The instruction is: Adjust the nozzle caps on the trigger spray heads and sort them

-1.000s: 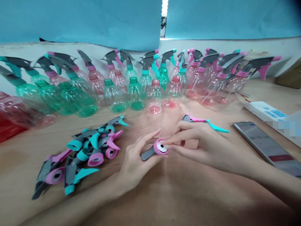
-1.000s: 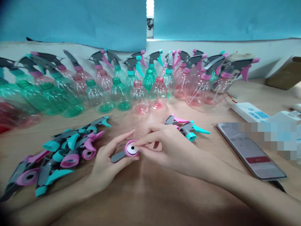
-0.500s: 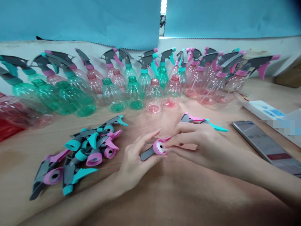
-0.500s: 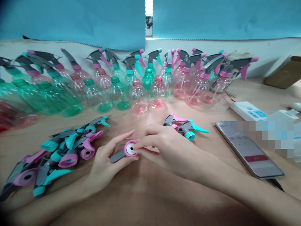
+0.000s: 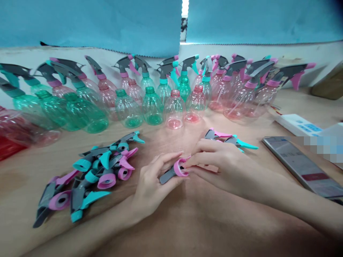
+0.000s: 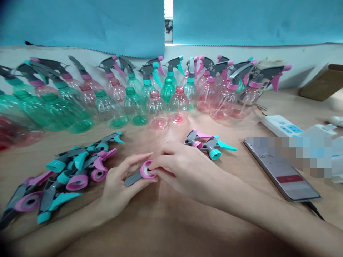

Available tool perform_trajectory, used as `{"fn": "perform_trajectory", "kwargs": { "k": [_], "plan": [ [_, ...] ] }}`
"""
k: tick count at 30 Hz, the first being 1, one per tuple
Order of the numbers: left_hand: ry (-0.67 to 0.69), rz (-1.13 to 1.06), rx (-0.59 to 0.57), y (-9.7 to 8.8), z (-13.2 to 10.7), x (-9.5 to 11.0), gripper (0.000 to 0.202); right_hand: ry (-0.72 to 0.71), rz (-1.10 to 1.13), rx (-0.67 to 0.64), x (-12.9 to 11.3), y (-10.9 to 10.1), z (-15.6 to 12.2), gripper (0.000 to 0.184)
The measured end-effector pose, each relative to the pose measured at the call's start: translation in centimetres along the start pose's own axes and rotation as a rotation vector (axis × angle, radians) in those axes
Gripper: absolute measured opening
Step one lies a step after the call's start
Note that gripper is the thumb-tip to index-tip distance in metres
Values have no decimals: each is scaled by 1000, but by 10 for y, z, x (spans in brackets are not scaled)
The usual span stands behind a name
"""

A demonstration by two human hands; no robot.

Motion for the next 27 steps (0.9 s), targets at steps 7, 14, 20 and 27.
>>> {"fn": "perform_trajectory", "kwargs": {
  "k": [7,14,20,27],
  "plan": [
    [56,-79,-74,3,-1,1,42,9,-66,-104,4,-3,-4,15],
    [15,-91,-53,2,0,2,41,11,-85,-152,9,-6,-4,15],
    [78,-94,-21,2,-1,3,38,0,37,-53,5,2,-2,10],
    [84,-54,-15,4,-2,3,38,15,15,-70,5,1,-2,13]
  ]
}}
Point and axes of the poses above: each hand's wrist, its own z-axis towards the middle knuckle, its own y-axis out of the palm, x = y × z, the point moved 2 cm from there along z, towards the middle knuckle, and after that the axes turned 9 degrees about -x, right-handed, at the moved point
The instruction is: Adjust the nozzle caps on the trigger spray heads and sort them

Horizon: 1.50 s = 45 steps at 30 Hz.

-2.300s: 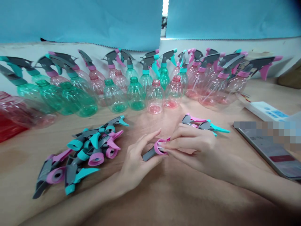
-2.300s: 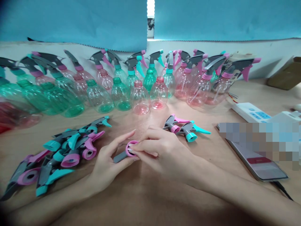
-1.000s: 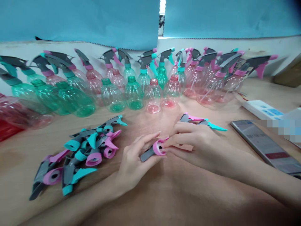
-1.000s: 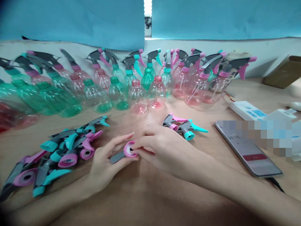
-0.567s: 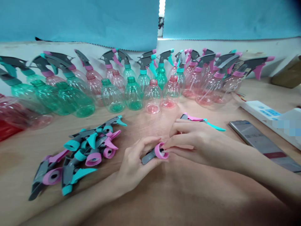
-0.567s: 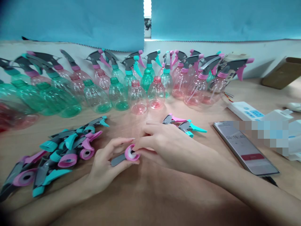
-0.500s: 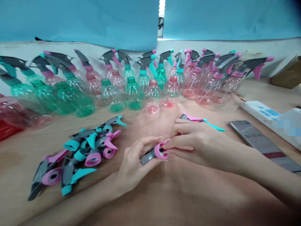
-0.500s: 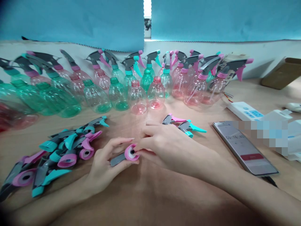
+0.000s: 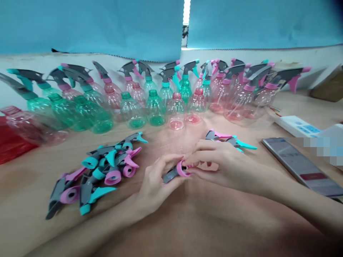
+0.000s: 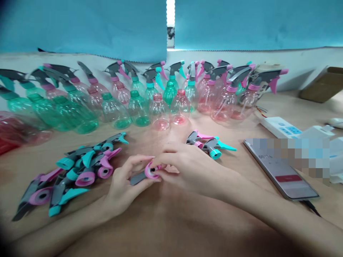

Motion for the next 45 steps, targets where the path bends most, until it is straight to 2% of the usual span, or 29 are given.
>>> {"fn": "perform_trajectory", "kwargs": {
  "k": [5,8,11,15,18,21,24,27,30,33,36,40,45],
  "plan": [
    [175,302,21,-6,-7,13,40,-54,-45,-47,-9,-4,-6,17],
    [206,453,27,-25,-14,25,42,-103,-42,-43,-17,-5,-8,21],
    [94,641,113,-59,-20,31,35,-72,-60,-28,-22,-3,-7,18],
    [-39,795,240,-109,-29,21,31,17,-64,-83,-20,3,-2,16],
    [-123,836,173,-132,-37,4,27,47,-65,-134,-21,8,1,19],
    [-218,808,81,-139,-47,-7,36,68,-72,-146,-24,10,3,20],
    [-235,744,77,-133,-56,-2,41,55,-72,-142,-28,11,5,20],
    [-165,559,92,-118,-61,16,40,48,-53,-151,-31,13,8,21],
    [-30,369,-22,-95,-60,35,44,10,-47,-138,-33,16,11,21],
    [29,221,-131,-73,-57,45,47,-29,-46,-94,-36,16,10,21],
    [71,146,-182,-58,-52,47,48,-5,-48,-82,-43,11,4,19],
    [98,101,-191,-46,-47,42,47,77,-94,-47,-45,0,-13,17],
    [27,155,-193,-28,-39,36,45,178,-92,39,-18,-6,-43,15]
  ]
}}
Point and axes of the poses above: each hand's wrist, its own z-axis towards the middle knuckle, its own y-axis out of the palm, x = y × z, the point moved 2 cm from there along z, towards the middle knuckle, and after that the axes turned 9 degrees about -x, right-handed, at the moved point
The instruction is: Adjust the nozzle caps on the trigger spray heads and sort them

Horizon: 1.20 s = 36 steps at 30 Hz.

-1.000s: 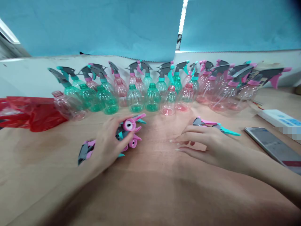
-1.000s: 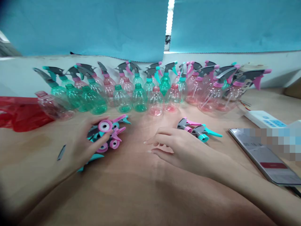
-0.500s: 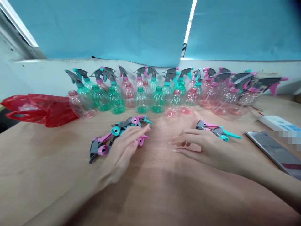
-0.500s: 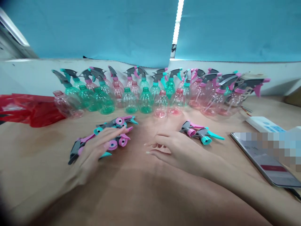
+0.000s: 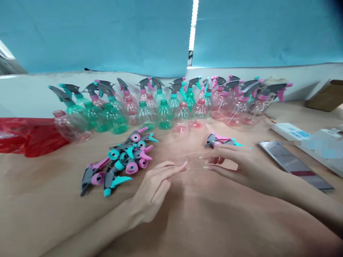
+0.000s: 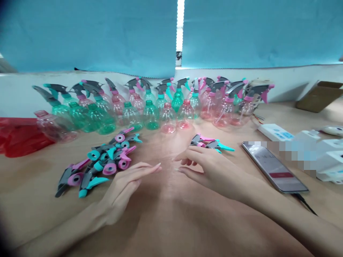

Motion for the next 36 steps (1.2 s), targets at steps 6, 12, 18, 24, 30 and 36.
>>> {"fn": "perform_trajectory", "kwargs": {
  "k": [6,12,18,24,30,36],
  "plan": [
    [80,-16,-154,26,28,5,47,137,-49,47,54,-4,-24,19],
    [163,6,-139,47,60,-7,47,194,-187,88,100,-4,-27,27],
    [177,244,-27,54,90,-22,47,206,-255,86,116,1,-24,35],
    [92,401,61,60,130,-23,39,184,-253,62,117,7,-20,38],
    [58,524,-13,72,162,-27,47,185,-248,59,113,12,-19,30],
    [104,558,-102,69,180,-33,35,181,-241,52,109,9,-21,26]
  ]
}}
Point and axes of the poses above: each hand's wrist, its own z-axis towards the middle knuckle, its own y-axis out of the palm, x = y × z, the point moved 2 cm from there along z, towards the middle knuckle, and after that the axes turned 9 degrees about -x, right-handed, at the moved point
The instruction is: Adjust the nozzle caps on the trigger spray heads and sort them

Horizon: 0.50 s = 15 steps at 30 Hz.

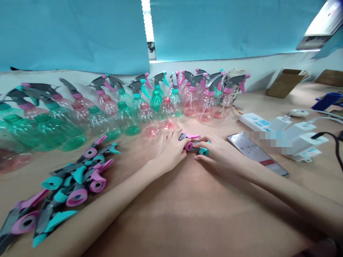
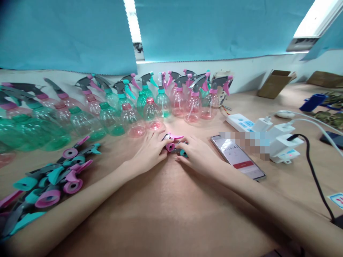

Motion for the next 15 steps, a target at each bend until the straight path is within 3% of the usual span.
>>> {"fn": "perform_trajectory", "kwargs": {
  "k": [6,11,15],
  "plan": [
    [54,-34,54,-6,-10,-10,20,3,10,-3,3,1,-7,18],
    [10,-101,188,-19,-51,0,22,-12,9,8,8,1,-7,17],
    [-10,-151,263,-33,-86,14,21,-23,21,42,-10,-18,-2,16]
  ]
}}
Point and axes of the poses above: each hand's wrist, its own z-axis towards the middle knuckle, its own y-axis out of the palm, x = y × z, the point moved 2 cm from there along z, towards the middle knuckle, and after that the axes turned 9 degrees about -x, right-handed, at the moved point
